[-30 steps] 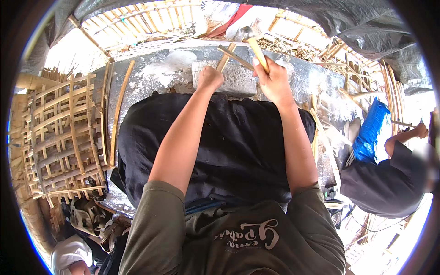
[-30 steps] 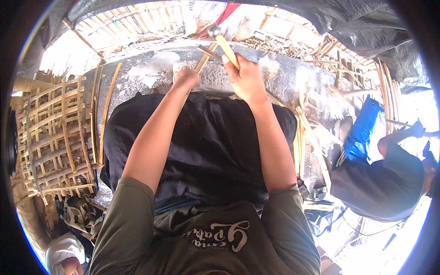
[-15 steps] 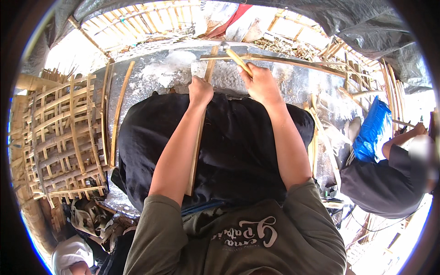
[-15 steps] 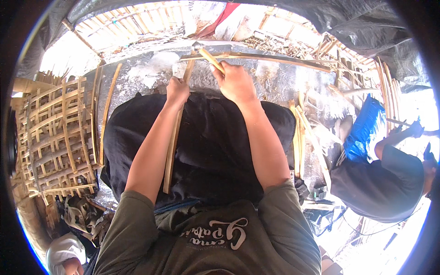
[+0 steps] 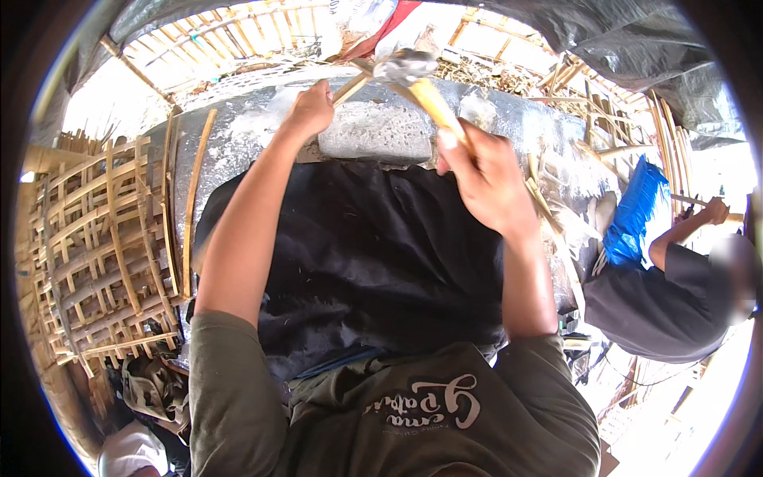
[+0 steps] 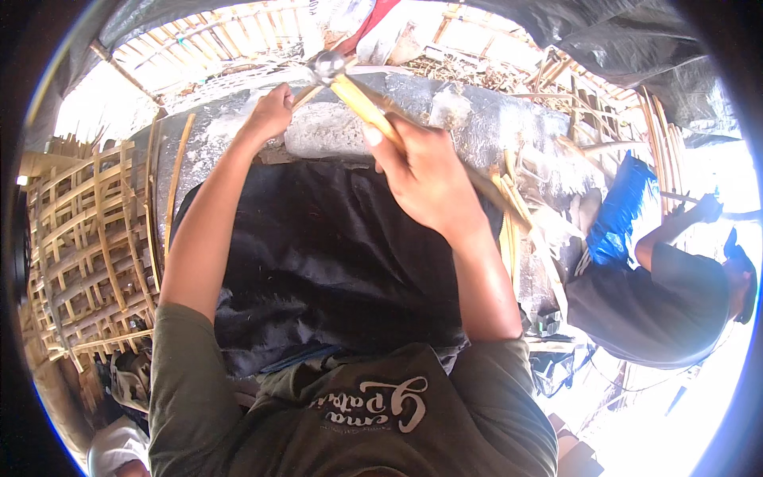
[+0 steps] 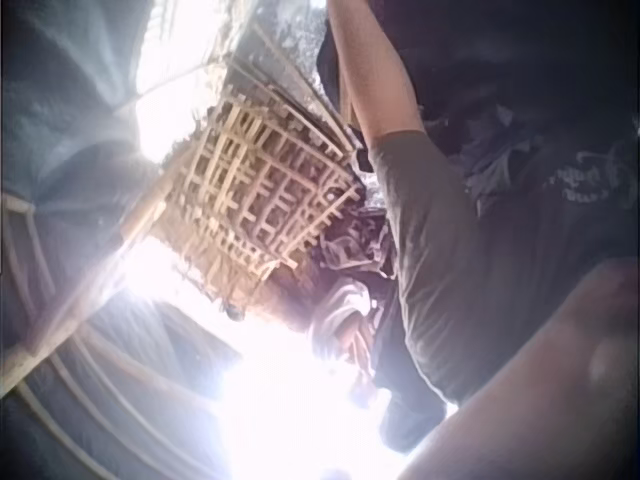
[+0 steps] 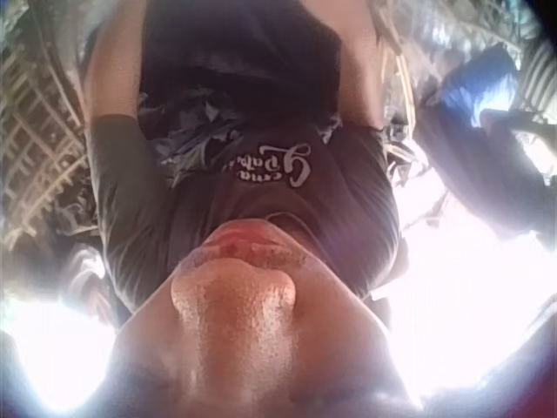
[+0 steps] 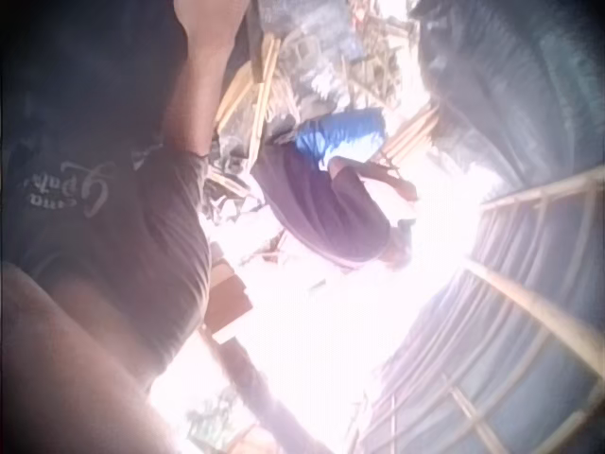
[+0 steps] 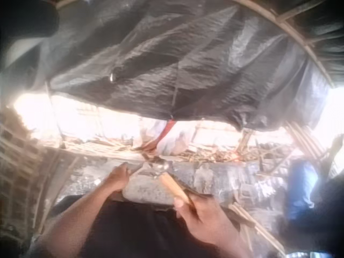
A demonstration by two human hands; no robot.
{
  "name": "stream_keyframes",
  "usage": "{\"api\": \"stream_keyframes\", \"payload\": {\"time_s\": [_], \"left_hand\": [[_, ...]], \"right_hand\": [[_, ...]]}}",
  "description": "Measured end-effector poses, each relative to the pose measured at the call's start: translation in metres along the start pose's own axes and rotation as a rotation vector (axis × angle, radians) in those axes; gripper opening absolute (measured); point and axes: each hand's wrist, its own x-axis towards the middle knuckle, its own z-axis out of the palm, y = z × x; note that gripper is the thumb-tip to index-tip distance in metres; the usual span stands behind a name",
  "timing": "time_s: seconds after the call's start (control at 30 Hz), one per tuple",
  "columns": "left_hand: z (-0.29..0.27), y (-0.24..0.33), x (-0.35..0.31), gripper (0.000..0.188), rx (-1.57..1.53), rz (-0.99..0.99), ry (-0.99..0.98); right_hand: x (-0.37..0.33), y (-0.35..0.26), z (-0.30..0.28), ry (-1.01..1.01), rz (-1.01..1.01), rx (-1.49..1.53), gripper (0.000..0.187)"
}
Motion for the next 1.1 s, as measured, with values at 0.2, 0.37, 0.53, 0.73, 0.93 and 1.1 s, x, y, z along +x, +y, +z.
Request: {"api": "stream_keyframes", "payload": {"time_s": [0.2,0.37,0.53,0.73,0.93,1.1], "left_hand": [[0.009,-0.029,0.011,0.018,-0.034,-0.067,-0.241],[0.030,-0.041,0.017,0.021,0.083,0.123,-0.105],[0.033,-0.027,0.009,0.027,0.156,0.157,-0.073],[0.032,-0.017,-0.012,0.036,0.368,0.245,-0.026],[0.041,-0.021,-0.011,0.043,0.378,0.312,-0.037],[0.035,-0.021,-0.017,0.047,0.349,0.293,-0.074]], "right_hand": [[-0.074,-0.028,-0.048,-0.071,0.269,0.578,0.045],[-0.133,-0.002,0.001,-0.370,0.416,1.678,0.063],[-0.153,0.014,0.091,-0.483,0.518,1.997,0.062],[-0.155,0.022,0.099,-0.660,0.670,1.823,0.065],[-0.154,0.017,0.101,-0.698,0.649,1.756,0.066],[-0.156,0.013,0.101,-0.685,0.691,1.692,0.068]]}}
